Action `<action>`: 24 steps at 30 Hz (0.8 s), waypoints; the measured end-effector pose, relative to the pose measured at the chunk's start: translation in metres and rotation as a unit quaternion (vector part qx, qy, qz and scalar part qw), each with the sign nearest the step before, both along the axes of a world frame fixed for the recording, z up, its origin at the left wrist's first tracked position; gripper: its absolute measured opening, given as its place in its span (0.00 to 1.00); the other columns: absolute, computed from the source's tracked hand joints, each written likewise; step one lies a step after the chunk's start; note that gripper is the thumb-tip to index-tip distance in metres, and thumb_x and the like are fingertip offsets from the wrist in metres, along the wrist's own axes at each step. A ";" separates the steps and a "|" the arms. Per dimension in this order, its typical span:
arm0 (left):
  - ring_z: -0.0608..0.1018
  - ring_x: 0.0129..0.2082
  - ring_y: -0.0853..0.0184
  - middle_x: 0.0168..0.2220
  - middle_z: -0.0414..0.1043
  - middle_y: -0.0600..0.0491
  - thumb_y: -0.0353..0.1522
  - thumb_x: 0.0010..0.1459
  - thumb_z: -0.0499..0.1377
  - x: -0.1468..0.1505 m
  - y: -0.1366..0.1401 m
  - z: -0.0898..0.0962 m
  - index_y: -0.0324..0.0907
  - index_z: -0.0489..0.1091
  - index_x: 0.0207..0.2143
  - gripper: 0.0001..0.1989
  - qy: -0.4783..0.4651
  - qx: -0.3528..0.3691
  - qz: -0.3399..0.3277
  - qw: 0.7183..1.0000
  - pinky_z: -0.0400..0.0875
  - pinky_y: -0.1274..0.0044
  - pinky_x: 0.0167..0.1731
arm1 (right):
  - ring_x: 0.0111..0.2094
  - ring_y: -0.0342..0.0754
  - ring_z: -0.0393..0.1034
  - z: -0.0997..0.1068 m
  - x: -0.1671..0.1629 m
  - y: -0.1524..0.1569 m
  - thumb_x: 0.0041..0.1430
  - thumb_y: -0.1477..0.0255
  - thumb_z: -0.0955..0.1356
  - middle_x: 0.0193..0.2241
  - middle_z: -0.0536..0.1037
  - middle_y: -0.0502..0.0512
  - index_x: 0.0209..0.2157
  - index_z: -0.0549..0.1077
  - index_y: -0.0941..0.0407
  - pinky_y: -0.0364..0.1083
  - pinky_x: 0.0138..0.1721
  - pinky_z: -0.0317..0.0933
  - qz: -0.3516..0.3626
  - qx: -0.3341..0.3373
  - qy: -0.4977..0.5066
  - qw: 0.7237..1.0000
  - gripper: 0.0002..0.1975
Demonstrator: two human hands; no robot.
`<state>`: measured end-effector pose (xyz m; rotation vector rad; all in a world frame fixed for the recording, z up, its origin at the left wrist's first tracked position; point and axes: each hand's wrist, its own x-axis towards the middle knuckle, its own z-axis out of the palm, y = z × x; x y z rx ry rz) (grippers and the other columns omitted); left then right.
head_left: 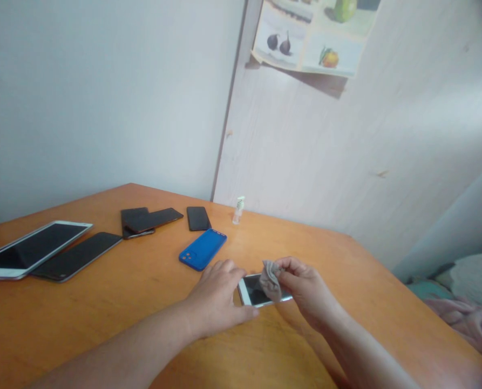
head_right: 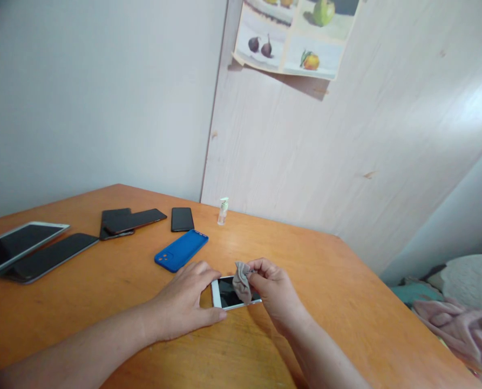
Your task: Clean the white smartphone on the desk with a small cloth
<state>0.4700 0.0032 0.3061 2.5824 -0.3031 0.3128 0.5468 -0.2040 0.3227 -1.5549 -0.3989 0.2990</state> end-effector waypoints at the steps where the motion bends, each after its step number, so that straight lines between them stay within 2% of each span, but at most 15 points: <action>1: 0.71 0.46 0.54 0.42 0.69 0.49 0.51 0.50 0.64 0.000 0.000 0.001 0.46 0.72 0.45 0.26 -0.008 -0.008 0.001 1.000 0.66 0.67 0.45 | 0.25 0.45 0.70 0.000 -0.002 0.002 0.48 0.64 0.75 0.25 0.78 0.50 0.30 0.73 0.57 0.45 0.30 0.63 0.001 0.027 0.024 0.999 0.13; 4: 0.72 0.46 0.56 0.41 0.71 0.50 0.49 0.54 0.62 -0.001 -0.003 0.006 0.46 0.72 0.44 0.21 -0.025 -0.041 -0.003 0.999 0.66 0.67 0.45 | 0.26 0.46 0.72 0.000 -0.010 0.009 0.47 0.65 0.76 0.25 0.78 0.50 0.30 0.73 0.56 0.45 0.30 0.65 0.012 0.091 0.083 0.992 0.14; 7: 0.74 0.44 0.57 0.41 0.73 0.51 0.45 0.53 0.65 -0.003 -0.008 0.008 0.45 0.70 0.44 0.20 -0.012 -0.092 -0.004 0.996 0.66 0.68 0.44 | 0.25 0.46 0.72 0.002 -0.016 0.014 0.45 0.68 0.77 0.25 0.78 0.50 0.30 0.71 0.56 0.44 0.28 0.65 0.021 0.126 0.115 0.985 0.14; 10: 0.75 0.43 0.59 0.42 0.75 0.51 0.37 0.51 0.66 -0.003 -0.011 0.004 0.45 0.66 0.50 0.23 -0.009 -0.143 -0.004 0.990 0.67 0.70 0.44 | 0.25 0.45 0.71 0.002 -0.021 0.018 0.44 0.69 0.78 0.25 0.77 0.49 0.30 0.70 0.56 0.43 0.27 0.65 0.016 0.147 0.127 0.981 0.16; 14: 0.76 0.40 0.64 0.38 0.75 0.54 0.28 0.54 0.61 -0.004 -0.013 -0.002 0.46 0.60 0.58 0.29 -0.038 -0.185 -0.041 0.981 0.67 0.73 0.42 | 0.24 0.46 0.71 -0.005 -0.023 0.021 0.44 0.67 0.79 0.27 0.77 0.48 0.38 0.70 0.54 0.44 0.25 0.66 0.007 0.157 0.123 0.980 0.21; 16: 0.76 0.37 0.66 0.37 0.75 0.56 0.26 0.55 0.58 -0.004 -0.013 -0.001 0.48 0.63 0.55 0.25 -0.047 -0.194 -0.066 0.978 0.67 0.75 0.40 | 0.24 0.46 0.71 -0.009 -0.023 0.021 0.45 0.66 0.78 0.28 0.78 0.49 0.39 0.71 0.55 0.44 0.25 0.66 0.020 0.143 0.116 0.983 0.21; 19: 0.75 0.35 0.67 0.34 0.75 0.55 0.25 0.56 0.57 -0.004 -0.012 0.000 0.46 0.71 0.43 0.13 -0.068 -0.180 -0.056 0.980 0.66 0.76 0.37 | 0.26 0.46 0.72 -0.009 -0.026 0.020 0.47 0.63 0.77 0.27 0.78 0.52 0.34 0.75 0.57 0.46 0.30 0.67 0.033 0.088 0.092 0.991 0.16; 21: 0.75 0.35 0.66 0.32 0.75 0.54 0.26 0.56 0.58 -0.003 -0.012 -0.001 0.44 0.73 0.37 0.07 -0.076 -0.169 -0.038 0.982 0.65 0.77 0.35 | 0.29 0.47 0.73 -0.004 -0.028 0.018 0.49 0.63 0.75 0.27 0.79 0.53 0.31 0.77 0.58 0.46 0.35 0.67 0.043 0.042 0.067 0.996 0.13; 24: 0.74 0.31 0.68 0.29 0.74 0.55 0.29 0.59 0.56 0.000 -0.011 -0.004 0.43 0.72 0.33 0.04 -0.048 -0.207 -0.032 0.977 0.64 0.78 0.32 | 0.34 0.49 0.73 0.005 -0.033 0.016 0.55 0.64 0.71 0.31 0.80 0.54 0.35 0.79 0.57 0.47 0.39 0.65 0.092 -0.026 0.003 0.995 0.12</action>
